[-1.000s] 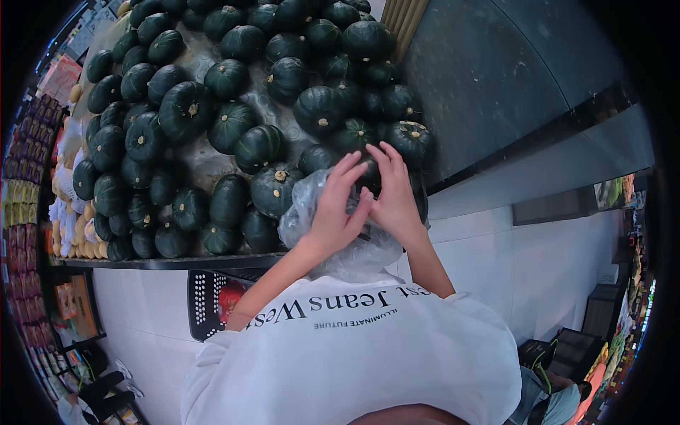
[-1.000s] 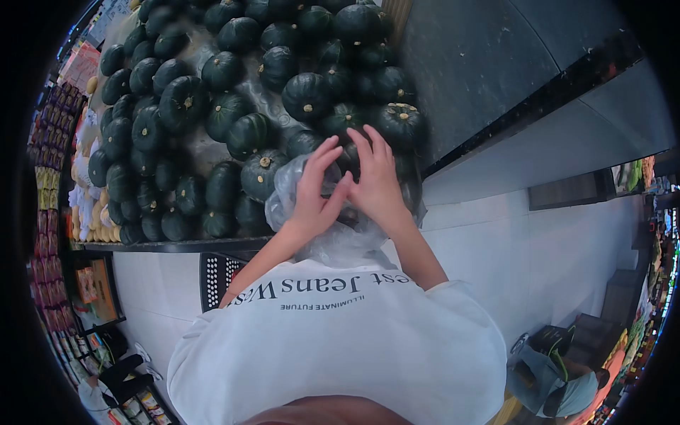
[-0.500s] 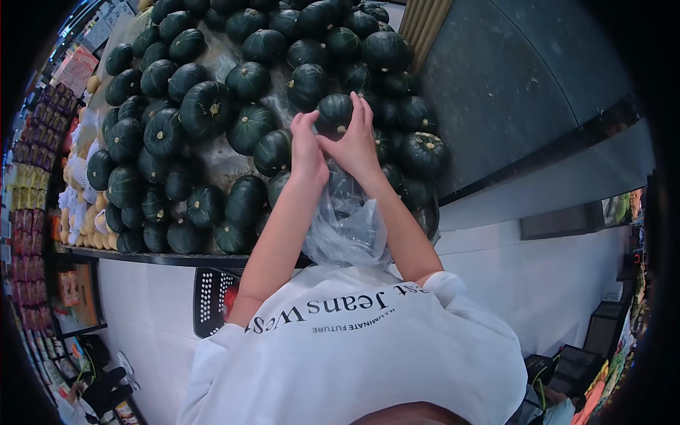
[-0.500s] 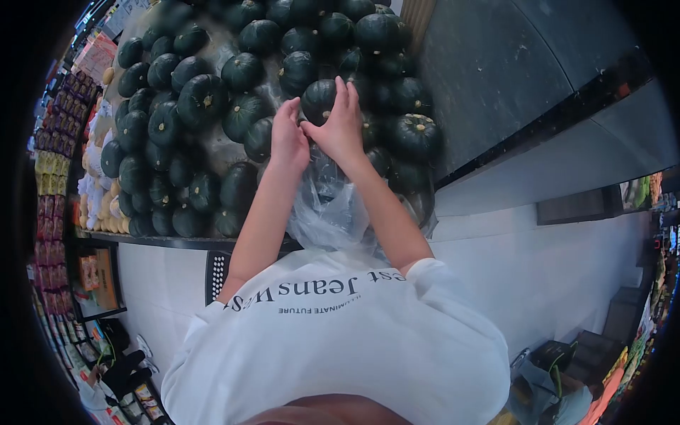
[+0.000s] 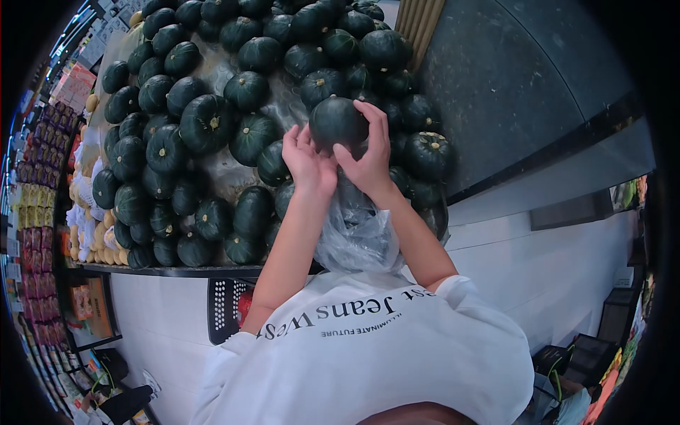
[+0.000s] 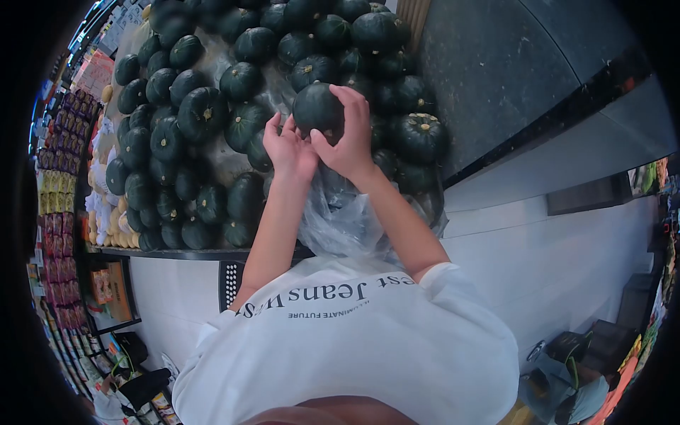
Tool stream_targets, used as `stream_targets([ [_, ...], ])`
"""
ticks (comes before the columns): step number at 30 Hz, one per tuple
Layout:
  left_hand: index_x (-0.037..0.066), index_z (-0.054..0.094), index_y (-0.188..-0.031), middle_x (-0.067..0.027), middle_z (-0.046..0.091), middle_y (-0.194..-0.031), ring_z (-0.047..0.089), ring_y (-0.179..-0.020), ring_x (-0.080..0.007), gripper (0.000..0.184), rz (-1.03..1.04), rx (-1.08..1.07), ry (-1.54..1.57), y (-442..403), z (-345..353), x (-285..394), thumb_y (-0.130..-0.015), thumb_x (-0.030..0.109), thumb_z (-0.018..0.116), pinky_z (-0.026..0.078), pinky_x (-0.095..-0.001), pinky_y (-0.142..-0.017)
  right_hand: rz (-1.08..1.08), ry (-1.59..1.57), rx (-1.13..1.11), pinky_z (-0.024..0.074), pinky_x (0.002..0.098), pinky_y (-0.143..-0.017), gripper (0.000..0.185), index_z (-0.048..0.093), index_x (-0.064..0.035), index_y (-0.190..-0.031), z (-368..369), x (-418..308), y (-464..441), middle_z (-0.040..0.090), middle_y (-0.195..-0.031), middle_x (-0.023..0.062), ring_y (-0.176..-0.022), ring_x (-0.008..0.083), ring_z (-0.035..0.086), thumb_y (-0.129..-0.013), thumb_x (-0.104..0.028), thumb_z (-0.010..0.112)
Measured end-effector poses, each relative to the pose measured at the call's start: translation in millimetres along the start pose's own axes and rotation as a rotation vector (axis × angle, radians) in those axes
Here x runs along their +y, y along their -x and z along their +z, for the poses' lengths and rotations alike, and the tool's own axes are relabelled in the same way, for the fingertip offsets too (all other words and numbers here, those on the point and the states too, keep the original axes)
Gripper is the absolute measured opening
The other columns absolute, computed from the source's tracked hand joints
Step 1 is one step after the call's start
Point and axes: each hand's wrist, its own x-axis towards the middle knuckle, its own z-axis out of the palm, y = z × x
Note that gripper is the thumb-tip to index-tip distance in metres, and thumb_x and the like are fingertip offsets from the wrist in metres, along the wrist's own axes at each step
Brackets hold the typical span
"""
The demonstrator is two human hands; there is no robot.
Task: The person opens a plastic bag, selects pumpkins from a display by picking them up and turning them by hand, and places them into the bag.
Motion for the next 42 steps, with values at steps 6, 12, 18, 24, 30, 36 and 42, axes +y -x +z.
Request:
stream_targets([
  [6, 0.003, 0.055, -0.116, -0.0149, 0.059, -0.118, 0.058, -0.107, -0.0319, 0.051, -0.071, -0.041, 0.178, 12, 7, 6, -0.090, 0.042, 0.035, 0.047, -0.0472, -0.094, -0.312, -0.207, -0.032, 0.0378, 0.0410, -0.103, 0.063, 0.044, -0.0013, -0.128, -2, -2, 9, 0.047, -0.131, 0.0217, -0.122, 0.0341, 0.047, -0.071, -0.017, 0.066],
  [12, 0.001, 0.053, -0.121, -0.0176, 0.057, -0.123, 0.055, -0.114, -0.0326, 0.055, -0.023, -0.195, 0.222, 22, 12, 9, -0.090, 0.043, 0.035, 0.044, -0.0459, -0.099, -0.260, -0.324, -0.120, 0.0301, 0.0453, -0.108, 0.084, 0.030, -0.0036, -0.141, -4, 1, 5, 0.029, -0.146, 0.0250, -0.133, 0.0374, 0.035, -0.071, -0.023, 0.071],
  [18, -0.005, 0.041, -0.134, -0.0198, 0.047, -0.136, 0.046, -0.125, -0.0324, 0.067, -0.077, -0.539, 0.412, 21, 12, 8, -0.089, 0.044, 0.035, 0.035, -0.0425, -0.108, -0.238, -0.527, -0.145, 0.0255, 0.0464, -0.111, 0.099, 0.016, -0.0056, -0.147, 3, 3, 9, 0.020, -0.150, 0.0238, -0.137, 0.0376, 0.028, -0.070, -0.027, 0.075],
  [24, -0.002, 0.042, -0.134, -0.0187, 0.047, -0.136, 0.048, -0.124, -0.0319, 0.064, -0.157, -0.567, 0.304, 22, 11, 9, -0.091, 0.044, 0.035, 0.035, -0.0427, -0.107, -0.237, -0.521, -0.056, 0.0253, 0.0461, -0.112, 0.102, 0.012, -0.0021, -0.147, 7, 8, 10, 0.017, -0.151, 0.0240, -0.137, 0.0361, 0.029, -0.073, -0.036, 0.075],
  [30, -0.001, 0.043, -0.134, -0.0162, 0.048, -0.135, 0.048, -0.122, -0.0320, 0.062, -0.172, -0.345, 0.139, 26, 14, 9, -0.092, 0.044, 0.035, 0.035, -0.0441, -0.106, -0.075, -0.488, 0.041, 0.0286, 0.0455, -0.110, 0.105, 0.010, -0.0008, -0.146, 9, 7, 10, 0.018, -0.150, 0.0228, -0.134, 0.0342, 0.032, -0.076, -0.046, 0.073],
  [36, -0.001, 0.042, -0.135, -0.0162, 0.048, -0.135, 0.046, -0.125, -0.0310, 0.063, -0.190, -0.389, 0.107, 23, 10, 5, -0.092, 0.045, 0.033, 0.036, -0.0435, -0.105, 0.027, -0.471, 0.113, 0.0336, 0.0419, -0.106, 0.098, 0.006, -0.0011, -0.147, 7, 4, 4, 0.028, -0.144, 0.0218, -0.128, 0.0309, 0.040, -0.082, -0.041, 0.068],
  [42, -0.001, 0.042, -0.134, -0.0164, 0.050, -0.133, 0.049, -0.121, -0.0317, 0.065, -0.119, -0.354, -0.029, 22, 6, -3, -0.091, 0.047, 0.033, 0.038, -0.0437, -0.102, 0.082, -0.555, 0.097, 0.0380, 0.0395, -0.101, 0.098, 0.002, -0.0016, -0.148, 1, -9, -1, 0.041, -0.132, 0.0196, -0.118, 0.0276, 0.048, -0.083, -0.036, 0.067],
])
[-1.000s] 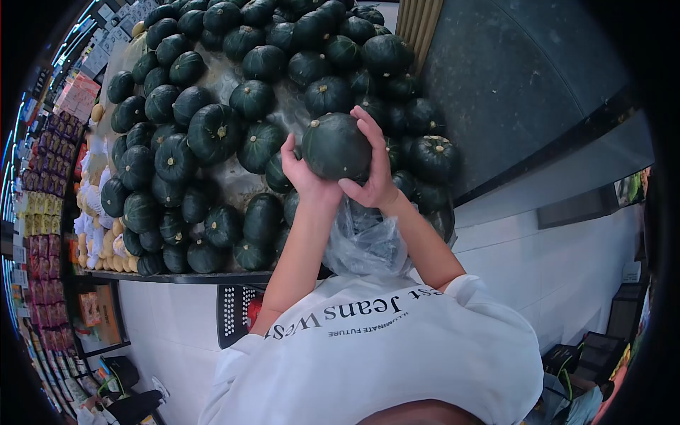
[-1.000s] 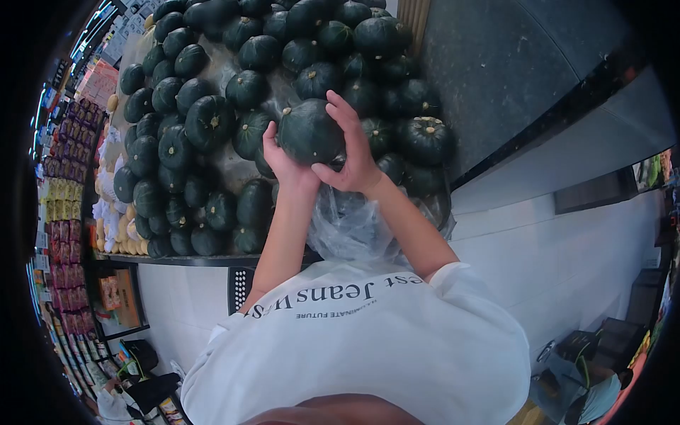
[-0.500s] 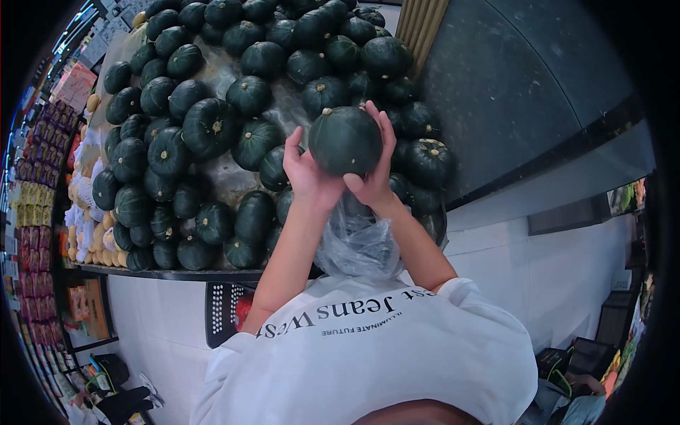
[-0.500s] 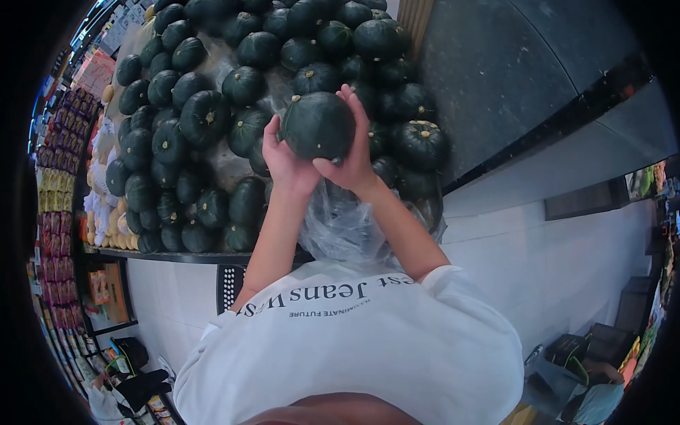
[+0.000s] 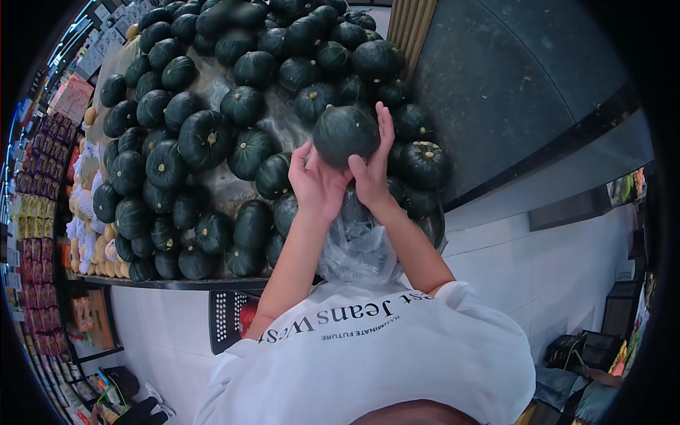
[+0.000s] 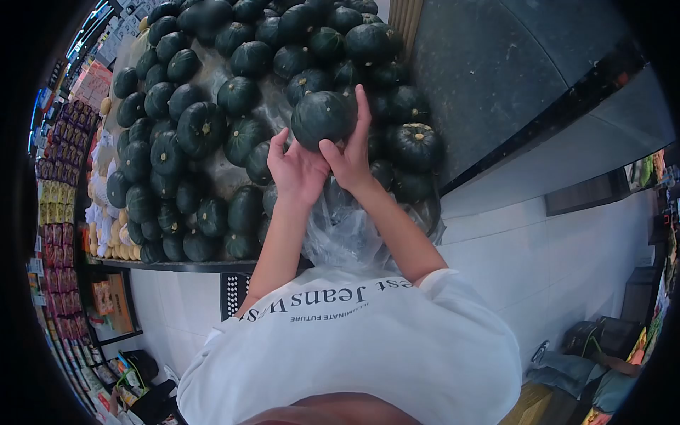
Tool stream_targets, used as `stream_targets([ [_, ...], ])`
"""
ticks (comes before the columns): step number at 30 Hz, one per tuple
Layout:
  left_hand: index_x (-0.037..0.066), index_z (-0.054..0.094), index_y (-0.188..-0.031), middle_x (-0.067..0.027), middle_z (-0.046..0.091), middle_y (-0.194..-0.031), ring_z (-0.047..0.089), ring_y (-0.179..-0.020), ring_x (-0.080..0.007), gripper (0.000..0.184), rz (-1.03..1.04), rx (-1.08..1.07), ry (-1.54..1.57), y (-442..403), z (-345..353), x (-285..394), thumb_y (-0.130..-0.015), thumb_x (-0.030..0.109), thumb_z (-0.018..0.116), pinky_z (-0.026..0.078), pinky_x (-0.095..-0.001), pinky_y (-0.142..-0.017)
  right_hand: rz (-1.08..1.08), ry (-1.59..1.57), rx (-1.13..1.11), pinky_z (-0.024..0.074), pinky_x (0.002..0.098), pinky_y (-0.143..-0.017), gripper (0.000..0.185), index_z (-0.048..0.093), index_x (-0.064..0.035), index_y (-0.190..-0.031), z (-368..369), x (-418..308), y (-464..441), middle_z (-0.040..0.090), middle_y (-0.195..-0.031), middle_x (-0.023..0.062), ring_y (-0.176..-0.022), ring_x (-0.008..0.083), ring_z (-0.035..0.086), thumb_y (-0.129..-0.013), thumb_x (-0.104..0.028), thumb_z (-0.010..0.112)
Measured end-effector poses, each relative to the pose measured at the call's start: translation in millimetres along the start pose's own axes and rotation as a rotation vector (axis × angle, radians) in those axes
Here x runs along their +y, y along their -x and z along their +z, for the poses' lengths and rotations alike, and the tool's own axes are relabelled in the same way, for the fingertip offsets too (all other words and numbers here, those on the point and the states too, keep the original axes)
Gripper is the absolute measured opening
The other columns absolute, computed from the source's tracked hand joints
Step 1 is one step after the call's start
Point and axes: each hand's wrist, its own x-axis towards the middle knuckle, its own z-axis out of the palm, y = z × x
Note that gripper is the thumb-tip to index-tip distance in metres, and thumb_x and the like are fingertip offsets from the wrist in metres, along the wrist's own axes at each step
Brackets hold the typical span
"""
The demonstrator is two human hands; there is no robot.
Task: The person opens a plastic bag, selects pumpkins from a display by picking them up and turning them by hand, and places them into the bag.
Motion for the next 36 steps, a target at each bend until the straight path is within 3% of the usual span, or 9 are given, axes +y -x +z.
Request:
stream_targets([
  [4, -0.001, 0.042, -0.134, -0.0165, 0.050, -0.133, 0.050, -0.121, -0.0323, 0.065, 0.029, 0.034, 0.028, 0, 2, -1, -0.091, 0.048, 0.033, 0.038, -0.0456, -0.103, -0.061, 0.036, -0.033, 0.0390, 0.0397, -0.100, 0.098, 0.003, -0.0020, -0.148, -2, 2, 2, 0.041, -0.132, 0.0199, -0.118, 0.0277, 0.049, -0.082, -0.034, 0.068],
  [9, 0.001, 0.038, -0.138, -0.0162, 0.045, -0.138, 0.045, -0.126, -0.0325, 0.068, 0.051, 0.016, 0.076, 2, 0, 1, -0.090, 0.050, 0.033, 0.035, -0.0478, -0.106, 0.065, 0.014, -0.035, 0.0210, 0.0416, -0.112, 0.097, 0.005, -0.0032, -0.148, -2, 3, 4, 0.015, -0.151, 0.0199, -0.138, 0.0304, 0.024, -0.083, -0.045, 0.064],
  [11, 0.003, 0.036, -0.140, -0.0154, 0.043, -0.140, 0.041, -0.129, -0.0319, 0.069, 0.076, -0.019, 0.076, 3, 2, 1, -0.089, 0.051, 0.033, 0.032, -0.0480, -0.107, 0.044, 0.002, -0.014, 0.0257, 0.0410, -0.110, 0.095, 0.005, -0.0030, -0.148, -7, 16, 7, 0.025, -0.147, 0.0215, -0.134, 0.0305, 0.033, -0.083, -0.036, 0.066],
  [15, 0.009, 0.038, -0.141, -0.0102, 0.039, -0.143, 0.038, -0.130, -0.0258, 0.067, 0.103, -0.069, 0.084, 3, 1, 1, -0.089, 0.050, 0.033, 0.030, -0.0424, -0.107, 0.142, -0.070, -0.033, 0.0184, 0.0411, -0.113, 0.092, 0.005, -0.0032, -0.148, -8, 8, 6, 0.018, -0.151, 0.0215, -0.139, 0.0303, 0.022, -0.084, -0.036, 0.064],
  [26, 0.013, 0.034, -0.142, -0.0127, 0.041, -0.141, 0.040, -0.130, -0.0316, 0.063, 0.123, 0.012, 0.171, 4, 5, 3, -0.091, 0.050, 0.032, 0.033, -0.0513, -0.104, 0.137, -0.012, -0.116, 0.0153, 0.0415, -0.114, 0.086, 0.006, 0.0011, -0.148, -5, 10, 5, 0.011, -0.154, 0.0227, -0.143, 0.0325, 0.014, -0.090, -0.038, 0.056],
  [29, 0.017, 0.036, -0.140, -0.0111, 0.042, -0.140, 0.041, -0.129, -0.0315, 0.059, 0.136, 0.058, 0.144, 2, 3, 4, -0.093, 0.051, 0.026, 0.033, -0.0562, -0.102, 0.069, 0.370, -0.122, 0.0136, 0.0427, -0.115, 0.075, 0.013, 0.0033, -0.147, -9, -9, -10, 0.011, -0.154, 0.0249, -0.143, 0.0350, 0.013, -0.094, -0.036, 0.048],
  [33, 0.019, 0.041, -0.135, -0.0082, 0.046, -0.137, 0.043, -0.127, -0.0301, 0.056, 0.132, 0.086, 0.132, 4, 6, 3, -0.094, 0.052, 0.022, 0.035, -0.0580, -0.101, -0.491, 0.672, 0.033, 0.0078, 0.0472, -0.115, 0.067, 0.020, 0.0062, -0.146, -8, -55, -47, 0.016, -0.154, 0.0218, -0.144, 0.0343, 0.011, -0.094, -0.030, 0.043],
  [35, 0.019, 0.042, -0.134, -0.0078, 0.046, -0.137, 0.043, -0.127, -0.0296, 0.056, 0.159, 0.095, 0.141, 1, 5, 1, -0.095, 0.052, 0.022, 0.035, -0.0554, -0.103, -0.414, 0.995, -0.087, 0.0097, 0.0536, -0.113, 0.068, 0.028, 0.0052, -0.143, 5, -57, -45, 0.025, -0.150, 0.0227, -0.142, 0.0387, 0.016, -0.088, -0.027, 0.051],
  [36, 0.014, 0.044, -0.133, -0.0079, 0.048, -0.135, 0.044, -0.126, -0.0287, 0.055, 0.167, 0.108, 0.212, 1, 5, 2, -0.096, 0.051, 0.025, 0.034, -0.0493, -0.105, -0.283, 1.087, -0.339, 0.0152, 0.0573, -0.111, 0.064, 0.039, 0.0044, -0.136, 18, -59, -38, 0.033, -0.145, 0.0229, -0.139, 0.0414, 0.023, -0.083, -0.027, 0.056],
])
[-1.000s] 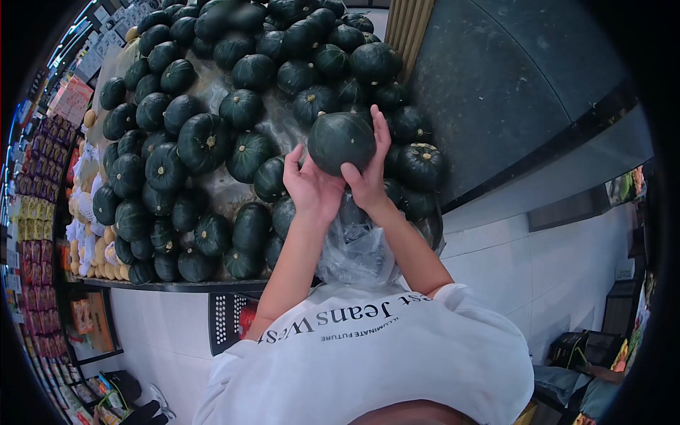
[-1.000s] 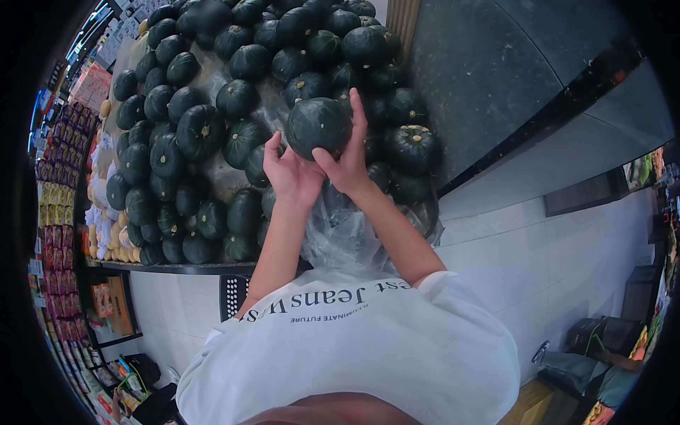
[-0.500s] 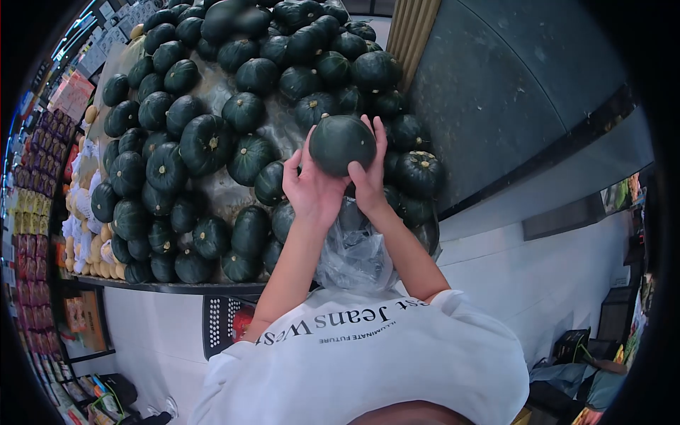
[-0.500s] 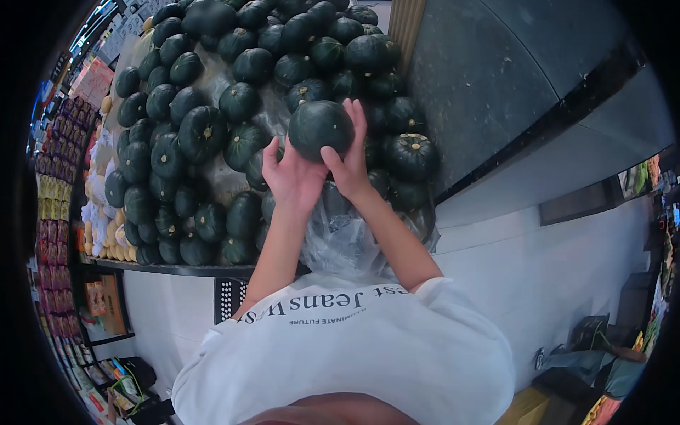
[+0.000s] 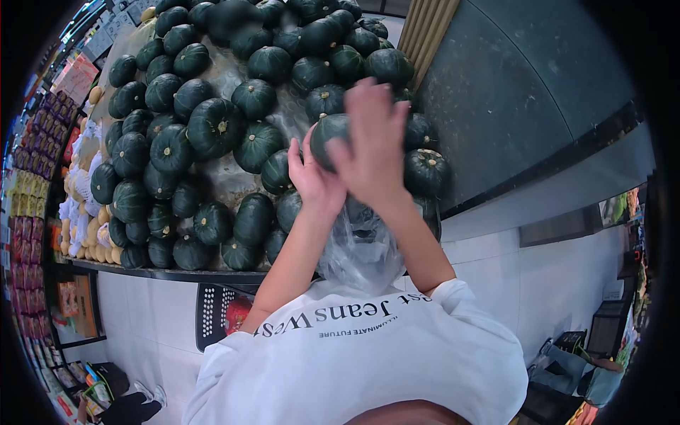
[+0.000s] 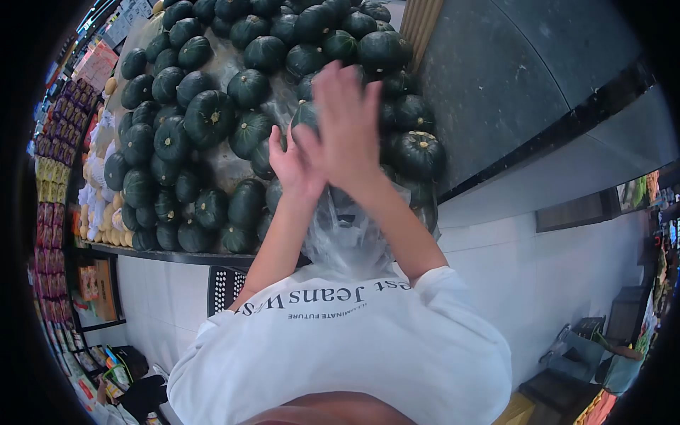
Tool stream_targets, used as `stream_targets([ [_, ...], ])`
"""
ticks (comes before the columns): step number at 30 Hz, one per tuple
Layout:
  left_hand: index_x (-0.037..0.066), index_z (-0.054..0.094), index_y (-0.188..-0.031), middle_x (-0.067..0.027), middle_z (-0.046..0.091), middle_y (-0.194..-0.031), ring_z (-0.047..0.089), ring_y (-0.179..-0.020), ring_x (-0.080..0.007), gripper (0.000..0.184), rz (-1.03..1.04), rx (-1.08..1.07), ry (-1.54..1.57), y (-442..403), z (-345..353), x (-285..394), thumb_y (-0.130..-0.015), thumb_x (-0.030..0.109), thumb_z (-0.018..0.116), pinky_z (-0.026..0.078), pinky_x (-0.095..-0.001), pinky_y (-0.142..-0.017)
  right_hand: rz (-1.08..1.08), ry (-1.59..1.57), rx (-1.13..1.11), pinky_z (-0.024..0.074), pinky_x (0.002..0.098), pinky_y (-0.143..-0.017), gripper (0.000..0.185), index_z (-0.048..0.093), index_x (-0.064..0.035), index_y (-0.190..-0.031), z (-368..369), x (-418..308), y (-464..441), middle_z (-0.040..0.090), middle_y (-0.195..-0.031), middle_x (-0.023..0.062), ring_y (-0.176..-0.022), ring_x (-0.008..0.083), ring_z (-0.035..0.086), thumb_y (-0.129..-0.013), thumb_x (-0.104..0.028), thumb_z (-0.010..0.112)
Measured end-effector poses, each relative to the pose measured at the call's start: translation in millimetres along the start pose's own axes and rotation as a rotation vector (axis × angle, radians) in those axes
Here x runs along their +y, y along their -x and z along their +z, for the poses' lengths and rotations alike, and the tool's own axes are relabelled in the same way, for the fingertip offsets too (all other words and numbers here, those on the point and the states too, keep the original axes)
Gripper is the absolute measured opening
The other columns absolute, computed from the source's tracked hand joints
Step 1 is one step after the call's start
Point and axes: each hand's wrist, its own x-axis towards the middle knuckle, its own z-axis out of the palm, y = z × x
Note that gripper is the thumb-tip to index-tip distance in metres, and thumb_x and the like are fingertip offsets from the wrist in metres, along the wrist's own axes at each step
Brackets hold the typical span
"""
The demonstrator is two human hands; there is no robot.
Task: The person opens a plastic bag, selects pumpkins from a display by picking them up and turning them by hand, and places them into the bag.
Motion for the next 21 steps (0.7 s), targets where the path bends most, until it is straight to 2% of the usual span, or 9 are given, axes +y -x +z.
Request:
stream_targets([
  [1, 0.010, 0.045, -0.131, -0.0080, 0.050, -0.133, 0.045, -0.124, -0.0277, 0.055, 0.007, 0.017, 0.070, 0, 0, 1, -0.097, 0.050, 0.027, 0.034, -0.0433, -0.108, -0.088, 0.004, -0.221, 0.0205, 0.0573, -0.109, 0.060, 0.046, 0.0034, -0.130, 11, -14, 9, 0.040, -0.140, 0.0212, -0.135, 0.0399, 0.030, -0.082, -0.029, 0.059],
  [5, 0.007, 0.034, -0.137, -0.0109, 0.048, -0.135, 0.044, -0.126, -0.0302, 0.058, 0.505, -0.051, -1.039, -8, -32, -6, -0.094, 0.046, 0.043, 0.032, -0.0452, -0.109, -0.455, -0.475, -0.478, 0.0237, 0.0488, -0.112, 0.062, 0.056, 0.0025, -0.122, -8, -36, 26, 0.052, -0.130, 0.0184, -0.129, 0.0353, 0.043, -0.080, -0.043, 0.064],
  [7, 0.009, 0.035, -0.136, -0.0108, 0.049, -0.133, 0.045, -0.125, -0.0298, 0.057, 0.472, -0.018, -0.987, -3, -25, -4, -0.094, 0.046, 0.042, 0.034, -0.0466, -0.106, -0.489, -0.378, -0.226, 0.0220, 0.0482, -0.113, 0.062, 0.052, 0.0038, -0.127, -30, -36, 10, 0.048, -0.136, 0.0195, -0.132, 0.0358, 0.039, -0.084, -0.041, 0.060],
  [10, 0.017, 0.046, -0.131, -0.0084, 0.053, -0.128, 0.049, -0.120, -0.0267, 0.052, 0.016, 0.101, 0.000, 4, 4, 3, -0.096, 0.050, 0.026, 0.040, -0.0492, -0.099, -0.338, -0.359, 0.361, 0.0195, 0.0477, -0.114, 0.062, 0.045, 0.0028, -0.134, -36, 4, 1, 0.040, -0.143, 0.0198, -0.136, 0.0364, 0.032, -0.089, -0.038, 0.055],
  [12, 0.018, 0.045, -0.131, -0.0085, 0.053, -0.128, 0.049, -0.121, -0.0269, 0.052, -0.019, 0.068, -0.050, 4, 2, 3, -0.096, 0.050, 0.026, 0.040, -0.0507, -0.099, -0.118, -0.297, 0.594, 0.0171, 0.0484, -0.114, 0.060, 0.040, 0.0006, -0.139, -18, 16, -8, 0.034, -0.147, 0.0191, -0.139, 0.0363, 0.026, -0.092, -0.035, 0.051],
  [15, 0.010, 0.041, -0.135, -0.0124, 0.049, -0.134, 0.042, -0.128, -0.0286, 0.058, 0.047, -0.099, -0.015, -5, -11, -3, -0.093, 0.049, 0.034, 0.034, -0.0478, -0.106, -0.072, -0.123, -0.419, 0.0147, 0.0547, -0.113, 0.061, 0.043, 0.0019, -0.134, -15, -12, 0, 0.039, -0.142, 0.0188, -0.137, 0.0387, 0.025, -0.082, -0.026, 0.062],
  [16, 0.008, 0.043, -0.132, -0.0108, 0.051, -0.131, 0.046, -0.124, -0.0266, 0.054, 0.307, -0.092, -0.513, -16, -49, -10, -0.095, 0.046, 0.032, 0.036, -0.0442, -0.105, -0.377, -0.035, -0.370, 0.0200, 0.0560, -0.112, 0.063, 0.049, 0.0011, -0.126, -4, -21, 18, 0.044, -0.138, 0.0172, -0.133, 0.0383, 0.033, -0.073, -0.027, 0.069],
  [18, 0.006, 0.046, -0.129, -0.0092, 0.053, -0.127, 0.050, -0.119, -0.0249, 0.051, 0.482, -0.076, -0.836, -21, -61, -9, -0.097, 0.043, 0.030, 0.037, -0.0411, -0.104, -0.371, -0.698, -0.418, 0.0292, 0.0535, -0.109, 0.054, 0.055, 0.0004, -0.118, -5, -24, 37, 0.051, -0.133, 0.0164, -0.126, 0.0397, 0.044, -0.072, -0.023, 0.072],
  [21, 0.006, 0.047, -0.128, -0.0092, 0.053, -0.127, 0.049, -0.120, -0.0258, 0.050, 0.212, -0.045, -0.307, -12, -36, -4, -0.097, 0.041, 0.030, 0.037, -0.0425, -0.104, -0.395, -0.625, 0.053, 0.0324, 0.0486, -0.108, 0.051, 0.057, 0.0009, -0.118, -8, -9, 35, 0.055, -0.126, 0.0198, -0.122, 0.0386, 0.050, -0.072, -0.019, 0.071],
])
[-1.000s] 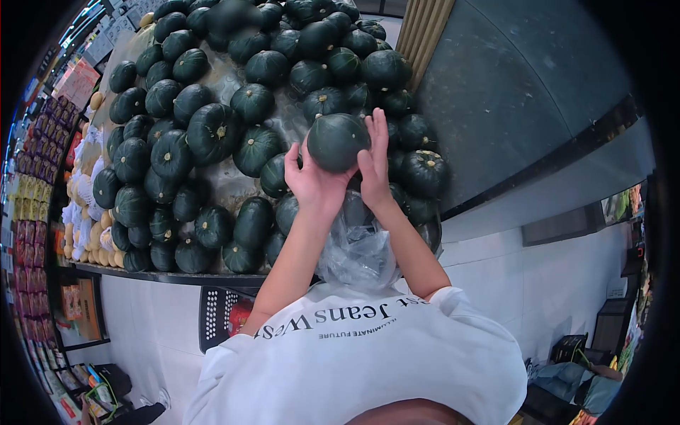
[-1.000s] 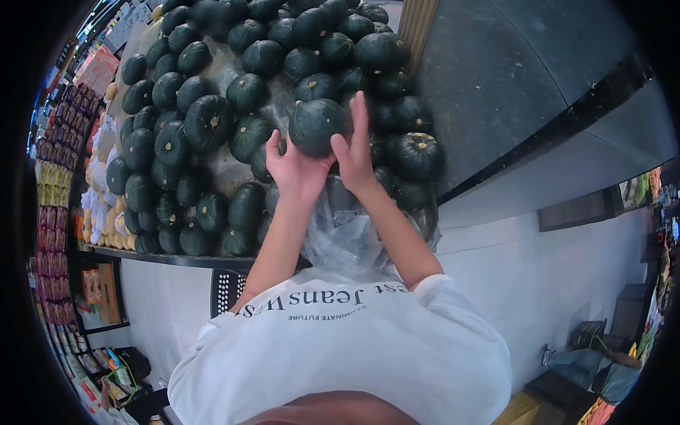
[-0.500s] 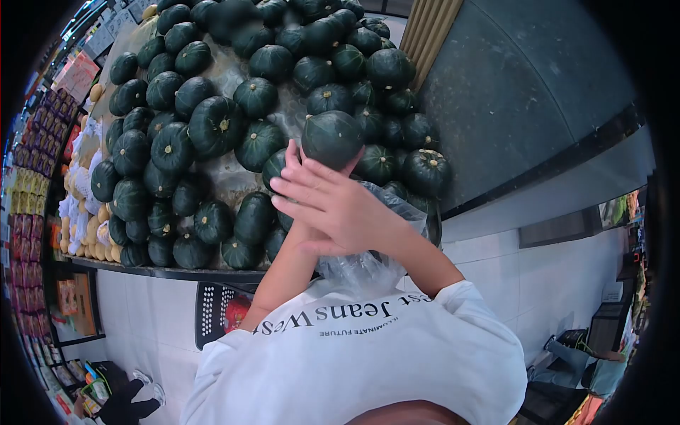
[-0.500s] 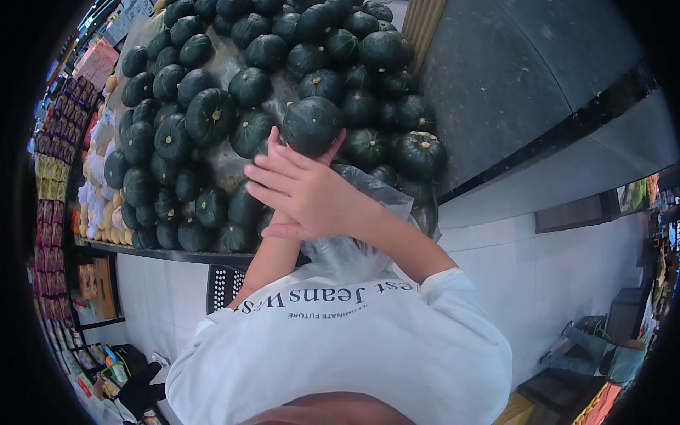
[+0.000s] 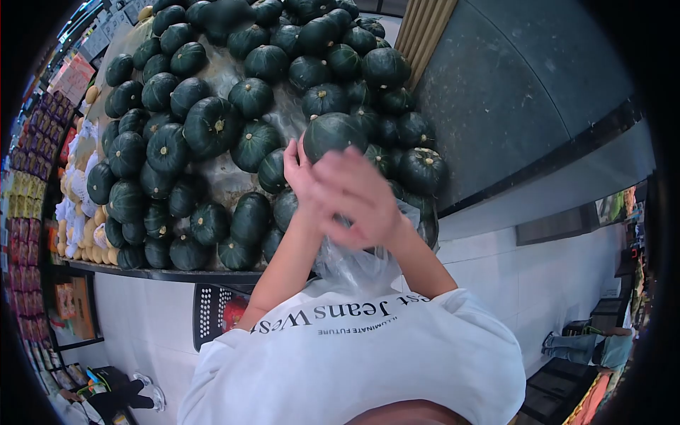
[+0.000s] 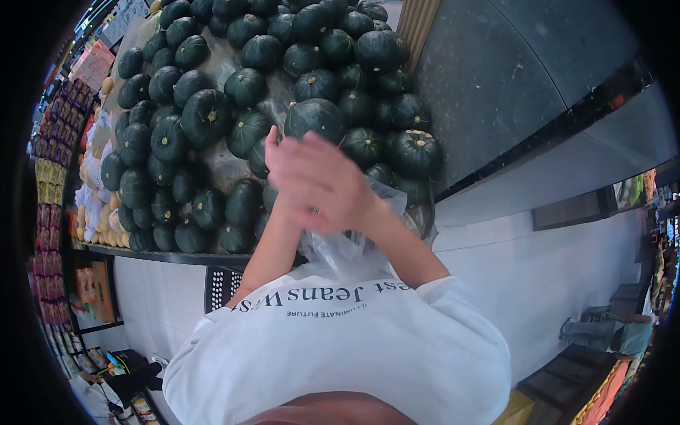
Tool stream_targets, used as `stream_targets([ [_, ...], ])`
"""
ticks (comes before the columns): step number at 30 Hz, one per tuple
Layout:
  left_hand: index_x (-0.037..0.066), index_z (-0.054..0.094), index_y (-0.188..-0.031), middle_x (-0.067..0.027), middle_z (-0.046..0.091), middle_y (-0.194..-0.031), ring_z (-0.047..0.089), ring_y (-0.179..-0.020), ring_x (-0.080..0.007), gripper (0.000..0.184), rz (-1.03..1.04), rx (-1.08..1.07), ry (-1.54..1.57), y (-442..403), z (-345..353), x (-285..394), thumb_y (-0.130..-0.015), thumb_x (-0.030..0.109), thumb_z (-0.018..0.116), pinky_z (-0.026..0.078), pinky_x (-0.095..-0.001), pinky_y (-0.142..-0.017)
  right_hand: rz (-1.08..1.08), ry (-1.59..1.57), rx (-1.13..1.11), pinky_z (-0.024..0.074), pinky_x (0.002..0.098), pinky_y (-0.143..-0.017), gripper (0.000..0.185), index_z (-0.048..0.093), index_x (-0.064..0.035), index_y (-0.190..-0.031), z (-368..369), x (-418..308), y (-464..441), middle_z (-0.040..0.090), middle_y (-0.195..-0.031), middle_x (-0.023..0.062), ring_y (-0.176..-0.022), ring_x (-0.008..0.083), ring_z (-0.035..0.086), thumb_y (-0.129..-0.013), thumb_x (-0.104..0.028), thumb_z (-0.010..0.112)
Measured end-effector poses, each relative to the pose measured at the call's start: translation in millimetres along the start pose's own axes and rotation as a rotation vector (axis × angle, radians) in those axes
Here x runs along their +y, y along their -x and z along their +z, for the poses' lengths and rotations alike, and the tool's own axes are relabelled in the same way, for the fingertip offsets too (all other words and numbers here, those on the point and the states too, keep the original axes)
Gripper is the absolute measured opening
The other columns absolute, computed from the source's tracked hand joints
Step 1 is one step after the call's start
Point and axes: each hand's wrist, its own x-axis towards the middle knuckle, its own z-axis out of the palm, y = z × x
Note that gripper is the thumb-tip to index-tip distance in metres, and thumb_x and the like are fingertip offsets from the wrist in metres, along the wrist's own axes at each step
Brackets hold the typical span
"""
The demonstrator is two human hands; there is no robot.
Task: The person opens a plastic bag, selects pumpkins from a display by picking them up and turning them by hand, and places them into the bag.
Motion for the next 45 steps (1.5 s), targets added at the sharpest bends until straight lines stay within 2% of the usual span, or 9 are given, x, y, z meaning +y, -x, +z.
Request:
stream_targets([
  [2, 0.007, 0.047, -0.127, -0.0091, 0.053, -0.126, 0.048, -0.120, -0.0264, 0.049, -0.184, 0.029, 0.351, 8, 25, 13, -0.097, 0.040, 0.031, 0.037, -0.0434, -0.104, 0.150, 0.170, 0.247, 0.0326, 0.0452, -0.108, 0.066, 0.049, -0.0003, -0.129, -4, 23, 5, 0.052, -0.131, 0.0199, -0.123, 0.0368, 0.049, -0.070, -0.016, 0.075],
  [7, 0.007, 0.043, -0.132, -0.0116, 0.049, -0.131, 0.046, -0.123, -0.0268, 0.048, -0.113, -0.024, 0.224, 11, 30, 15, -0.093, 0.034, 0.038, 0.035, -0.0437, -0.105, 0.777, -0.526, 0.242, 0.0265, 0.0415, -0.111, 0.111, 0.012, -0.0081, -0.149, 14, 56, 37, 0.024, -0.150, 0.0189, -0.138, 0.0302, 0.028, -0.065, -0.021, 0.084],
  [10, 0.007, 0.040, -0.135, -0.0119, 0.048, -0.133, 0.045, -0.125, -0.0272, 0.049, -0.091, -0.061, 0.144, 12, 28, 13, -0.092, 0.030, 0.041, 0.034, -0.0439, -0.107, 0.746, -0.619, 0.318, 0.0243, 0.0405, -0.112, 0.113, 0.013, -0.0090, -0.149, 14, 65, 46, 0.022, -0.150, 0.0192, -0.139, 0.0284, 0.024, -0.063, -0.019, 0.085],
  [17, 0.007, 0.033, -0.141, -0.0120, 0.043, -0.138, 0.041, -0.129, -0.0271, 0.054, -0.116, -0.085, 0.000, 18, 39, 12, -0.090, 0.022, 0.045, 0.032, -0.0439, -0.109, 0.802, -0.951, 0.516, 0.0207, 0.0381, -0.113, 0.081, 0.014, -0.0083, -0.150, 7, 57, 45, 0.023, -0.151, 0.0161, -0.139, 0.0266, 0.025, -0.088, -0.041, 0.055],
  [20, 0.007, 0.031, -0.142, -0.0119, 0.042, -0.139, 0.041, -0.129, -0.0273, 0.054, -0.134, -0.089, 0.027, 16, 38, 11, -0.091, 0.022, 0.046, 0.032, -0.0438, -0.109, 0.903, -0.932, 0.472, 0.0216, 0.0373, -0.112, 0.074, 0.014, -0.0087, -0.150, 4, 60, 44, 0.023, -0.151, 0.0144, -0.138, 0.0254, 0.026, -0.091, -0.039, 0.049],
  [29, 0.007, 0.028, -0.144, -0.0136, 0.039, -0.143, 0.043, -0.128, -0.0239, 0.045, -0.057, -0.003, 0.098, 7, 28, 2, -0.100, 0.016, 0.039, 0.034, -0.0405, -0.109, 0.931, -1.001, 0.506, 0.0298, 0.0366, -0.108, 0.073, 0.017, -0.0115, -0.149, 3, 61, 44, 0.031, -0.147, 0.0124, -0.133, 0.0236, 0.035, -0.091, -0.038, 0.052],
  [38, 0.006, 0.038, -0.137, -0.0126, 0.042, -0.141, 0.044, -0.127, -0.0227, 0.038, 0.154, -0.114, -0.105, 13, 30, 2, -0.101, 0.017, 0.041, 0.036, -0.0378, -0.109, 0.945, -1.426, 0.460, 0.0372, 0.0415, -0.106, 0.079, 0.020, -0.0136, -0.149, 3, 64, 48, 0.045, -0.138, 0.0149, -0.127, 0.0254, 0.045, -0.092, -0.068, 0.028],
  [42, 0.005, 0.039, -0.135, -0.0106, 0.042, -0.140, 0.044, -0.126, -0.0218, 0.037, 0.347, 0.004, -0.296, 17, 35, -10, -0.101, 0.019, 0.042, 0.036, -0.0353, -0.107, 1.047, -1.390, 0.391, 0.0376, 0.0445, -0.106, 0.079, 0.020, -0.0138, -0.149, -3, 60, 39, 0.036, -0.144, 0.0221, -0.129, 0.0312, 0.043, -0.092, -0.069, 0.021],
  [45, 0.006, 0.040, -0.135, -0.0093, 0.039, -0.141, 0.036, -0.131, -0.0198, 0.039, 0.233, -0.034, -0.266, 19, 31, -9, -0.103, 0.027, 0.037, 0.032, -0.0351, -0.110, 1.032, -1.382, 0.394, 0.0392, 0.0444, -0.105, 0.078, 0.021, -0.0134, -0.148, -4, 60, 39, 0.036, -0.144, 0.0222, -0.128, 0.0317, 0.045, -0.092, -0.068, 0.022],
])
